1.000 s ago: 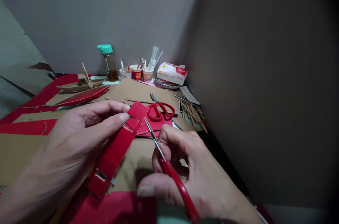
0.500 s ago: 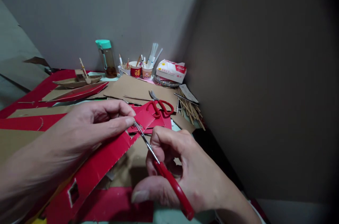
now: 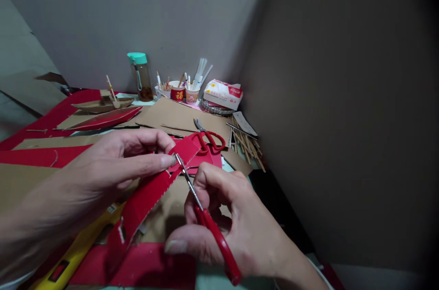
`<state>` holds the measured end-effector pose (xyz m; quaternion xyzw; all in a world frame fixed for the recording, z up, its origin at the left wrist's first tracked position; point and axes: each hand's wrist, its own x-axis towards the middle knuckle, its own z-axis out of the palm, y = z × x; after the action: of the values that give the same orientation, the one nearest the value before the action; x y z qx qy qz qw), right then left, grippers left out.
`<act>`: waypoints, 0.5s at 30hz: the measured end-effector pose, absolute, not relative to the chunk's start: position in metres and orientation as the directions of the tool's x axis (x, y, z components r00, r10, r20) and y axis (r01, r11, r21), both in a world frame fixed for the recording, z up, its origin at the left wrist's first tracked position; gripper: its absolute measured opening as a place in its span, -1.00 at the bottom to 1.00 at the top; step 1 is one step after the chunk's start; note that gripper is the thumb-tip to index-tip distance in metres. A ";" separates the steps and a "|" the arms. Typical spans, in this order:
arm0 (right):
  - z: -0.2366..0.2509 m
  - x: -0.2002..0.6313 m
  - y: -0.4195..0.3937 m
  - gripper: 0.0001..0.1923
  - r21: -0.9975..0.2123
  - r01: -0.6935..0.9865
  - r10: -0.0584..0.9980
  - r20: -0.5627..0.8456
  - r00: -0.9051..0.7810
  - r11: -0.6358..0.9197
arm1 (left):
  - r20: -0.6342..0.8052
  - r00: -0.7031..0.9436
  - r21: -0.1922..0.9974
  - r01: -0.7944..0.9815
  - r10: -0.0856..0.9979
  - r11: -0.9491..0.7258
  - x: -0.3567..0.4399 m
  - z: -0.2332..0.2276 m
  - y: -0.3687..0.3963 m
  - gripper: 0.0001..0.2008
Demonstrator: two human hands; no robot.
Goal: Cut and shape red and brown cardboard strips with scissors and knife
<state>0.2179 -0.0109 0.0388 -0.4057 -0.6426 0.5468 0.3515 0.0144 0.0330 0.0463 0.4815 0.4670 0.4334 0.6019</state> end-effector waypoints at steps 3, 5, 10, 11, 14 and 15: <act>0.035 0.223 -0.008 -0.40 -0.976 0.171 0.889 0.043 -0.455 0.135 | -0.101 0.206 0.994 -0.020 0.973 0.107 0.012 0.050 0.034 -0.79; 0.032 0.227 -0.004 -0.41 -0.983 0.118 0.884 0.072 -0.463 0.142 | -0.051 0.167 0.999 0.004 0.985 0.051 0.011 0.053 0.035 -0.83; 0.023 0.230 0.007 -0.51 -0.977 -0.163 0.950 0.180 -0.254 0.141 | -0.058 0.266 0.977 0.215 0.962 0.000 0.009 0.055 0.038 -0.84; 0.021 0.229 0.009 -0.51 -0.969 -0.204 0.954 0.184 -0.237 0.136 | -0.040 0.316 0.970 0.242 0.948 -0.040 0.009 0.055 0.038 -0.83; 0.015 0.224 0.012 -0.42 -0.966 -0.245 0.929 0.158 -0.334 0.076 | 0.029 0.480 0.943 0.277 0.877 -0.183 0.013 0.053 0.042 -0.83; 0.013 0.222 0.012 -0.42 -0.969 -0.243 0.912 0.143 -0.384 0.049 | 0.034 0.519 0.939 0.276 0.854 -0.205 0.014 0.054 0.043 -0.83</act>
<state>0.2224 0.0117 0.0131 -0.3015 -0.5545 0.6202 0.4659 0.0144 0.0432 0.0535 0.7186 0.3931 0.2934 0.4929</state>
